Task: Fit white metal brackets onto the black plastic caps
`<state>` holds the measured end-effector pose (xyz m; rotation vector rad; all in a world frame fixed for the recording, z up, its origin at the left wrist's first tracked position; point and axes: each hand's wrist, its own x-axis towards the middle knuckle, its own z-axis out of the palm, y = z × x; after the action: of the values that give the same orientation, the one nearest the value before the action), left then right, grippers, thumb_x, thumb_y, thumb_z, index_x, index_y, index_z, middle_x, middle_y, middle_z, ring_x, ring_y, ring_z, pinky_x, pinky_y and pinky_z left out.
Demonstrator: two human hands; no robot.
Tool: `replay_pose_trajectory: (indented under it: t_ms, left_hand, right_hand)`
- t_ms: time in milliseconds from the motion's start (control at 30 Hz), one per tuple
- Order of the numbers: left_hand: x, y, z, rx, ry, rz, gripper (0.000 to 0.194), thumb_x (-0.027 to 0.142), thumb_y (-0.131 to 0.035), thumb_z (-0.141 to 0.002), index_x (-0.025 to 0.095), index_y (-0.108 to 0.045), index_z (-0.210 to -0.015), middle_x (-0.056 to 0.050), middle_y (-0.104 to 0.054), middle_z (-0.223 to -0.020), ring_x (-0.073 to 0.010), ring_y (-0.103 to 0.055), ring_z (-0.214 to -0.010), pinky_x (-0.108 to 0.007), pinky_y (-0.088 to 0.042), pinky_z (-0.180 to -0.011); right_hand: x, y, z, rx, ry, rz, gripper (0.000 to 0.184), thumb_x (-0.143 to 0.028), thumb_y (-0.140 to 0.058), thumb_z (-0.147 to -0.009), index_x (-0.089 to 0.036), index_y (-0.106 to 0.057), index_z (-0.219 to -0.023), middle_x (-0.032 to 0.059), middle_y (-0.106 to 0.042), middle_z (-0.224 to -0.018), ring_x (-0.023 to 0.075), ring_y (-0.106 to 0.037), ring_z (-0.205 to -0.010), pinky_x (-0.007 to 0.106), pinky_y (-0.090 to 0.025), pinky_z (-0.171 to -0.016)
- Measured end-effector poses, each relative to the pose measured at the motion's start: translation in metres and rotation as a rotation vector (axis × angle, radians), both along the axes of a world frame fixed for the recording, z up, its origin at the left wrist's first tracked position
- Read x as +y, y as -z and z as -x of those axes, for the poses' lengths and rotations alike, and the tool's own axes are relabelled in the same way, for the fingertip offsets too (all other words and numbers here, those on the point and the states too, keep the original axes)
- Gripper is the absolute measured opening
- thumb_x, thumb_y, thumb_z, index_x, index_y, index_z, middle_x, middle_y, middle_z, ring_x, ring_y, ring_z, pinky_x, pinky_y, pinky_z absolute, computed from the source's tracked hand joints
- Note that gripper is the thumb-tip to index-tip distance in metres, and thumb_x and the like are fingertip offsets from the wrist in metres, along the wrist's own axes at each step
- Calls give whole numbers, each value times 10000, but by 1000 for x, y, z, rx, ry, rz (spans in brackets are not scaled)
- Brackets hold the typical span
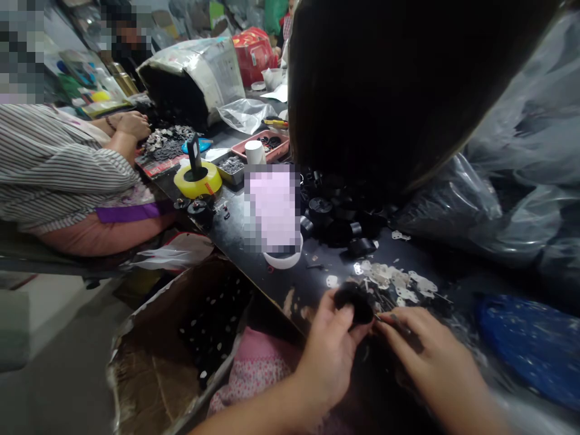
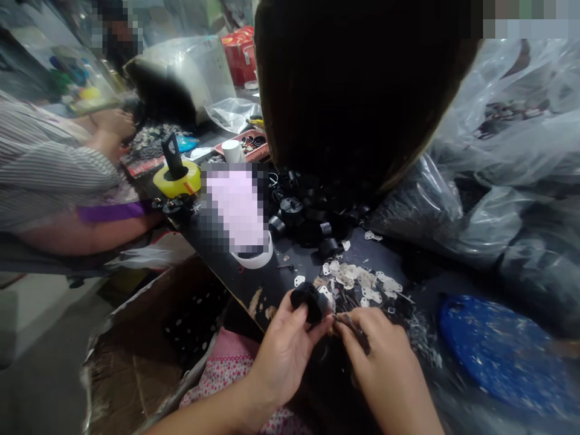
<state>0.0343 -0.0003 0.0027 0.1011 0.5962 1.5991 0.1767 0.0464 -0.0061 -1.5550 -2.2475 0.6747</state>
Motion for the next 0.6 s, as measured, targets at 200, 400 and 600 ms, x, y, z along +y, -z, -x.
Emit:
replay_pose_trajectory:
  t_ms: [200,400,600]
  left_hand:
    - [3,1,-3,39,-33,59,151,134,-534,-881,194,-635,-976,-17,-688,-953,-144,-629,-920,-332,-469,-917]
    - [12,9,0,60,-17,109,127,160,-568,-869,217,-649,-948,-12,-696,-999,-182,-633,-973,-400,-471,-963]
    - [13,10,1,115,22,130,126,175,-584,-865,216,-667,-952,-9,-705,-997,-174,-639,-989,-360,-480,-970]
  right_hand:
    - [-3,1,6,-14,-70,-166,132,-261,-506,-864,-228,-599,-775,37,-607,-762,208,-552,-677,348,-374,-666]
    - [-7,-10,14,6,-58,-172,60,-170,-547,-854,-198,-599,-845,34,-636,-814,195,-541,-730,341,-352,-731]
    - [-7,-16,6,79,45,-160,58,-246,-566,-873,-207,-604,-854,20,-668,-819,184,-564,-751,314,-408,-729]
